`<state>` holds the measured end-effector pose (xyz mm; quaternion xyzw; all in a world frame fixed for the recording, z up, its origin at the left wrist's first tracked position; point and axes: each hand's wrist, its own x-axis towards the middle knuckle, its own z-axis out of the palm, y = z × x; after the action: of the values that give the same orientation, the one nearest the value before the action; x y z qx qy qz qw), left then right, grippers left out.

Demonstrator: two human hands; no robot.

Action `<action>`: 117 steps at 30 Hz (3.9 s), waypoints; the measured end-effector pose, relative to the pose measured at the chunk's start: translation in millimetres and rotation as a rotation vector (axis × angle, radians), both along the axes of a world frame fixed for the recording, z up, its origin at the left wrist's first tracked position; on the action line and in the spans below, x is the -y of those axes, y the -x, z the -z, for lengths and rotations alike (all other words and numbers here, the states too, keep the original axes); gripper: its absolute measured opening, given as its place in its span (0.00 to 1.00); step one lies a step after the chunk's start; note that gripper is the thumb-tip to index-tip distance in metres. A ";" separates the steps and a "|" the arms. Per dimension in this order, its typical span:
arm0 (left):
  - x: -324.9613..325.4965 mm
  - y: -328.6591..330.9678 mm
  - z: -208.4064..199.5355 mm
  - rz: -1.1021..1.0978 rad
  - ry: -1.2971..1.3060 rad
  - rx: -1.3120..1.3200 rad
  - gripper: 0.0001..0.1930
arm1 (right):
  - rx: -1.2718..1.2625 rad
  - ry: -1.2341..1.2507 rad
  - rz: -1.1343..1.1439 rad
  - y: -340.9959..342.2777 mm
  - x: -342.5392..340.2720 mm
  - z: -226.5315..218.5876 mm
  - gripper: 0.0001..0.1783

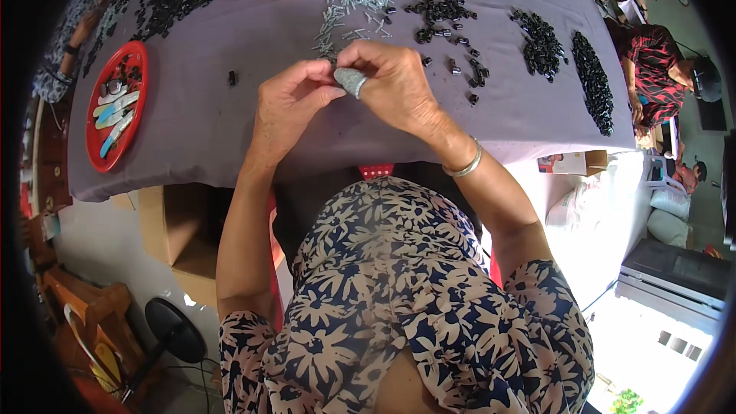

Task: Assembling small black plastic parts onto larger silver components at a production table.

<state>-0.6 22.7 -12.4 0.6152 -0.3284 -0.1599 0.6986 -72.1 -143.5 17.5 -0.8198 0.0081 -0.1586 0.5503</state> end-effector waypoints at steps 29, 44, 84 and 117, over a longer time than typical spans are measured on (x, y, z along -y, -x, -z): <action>-5.6 -7.2 -1.6 -0.218 -0.167 0.237 0.05 | -0.147 0.271 0.037 13.2 70.8 2.2 0.05; -3.3 -9.4 1.7 -0.238 -0.220 0.268 0.06 | -0.157 0.755 0.273 3.4 70.2 7.5 0.10; -3.7 -7.8 1.5 -0.258 -0.173 0.299 0.07 | 0.200 0.795 0.116 -7.2 88.5 8.6 0.12; 4.2 7.0 -1.8 -0.113 -0.178 0.115 0.05 | 0.106 0.391 -0.164 -4.1 11.3 -20.4 0.07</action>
<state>-7.6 18.5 -10.6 0.7006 -0.3173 -0.1136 0.6290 -68.0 -154.8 37.9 -0.8994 -0.1185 -0.1547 0.3913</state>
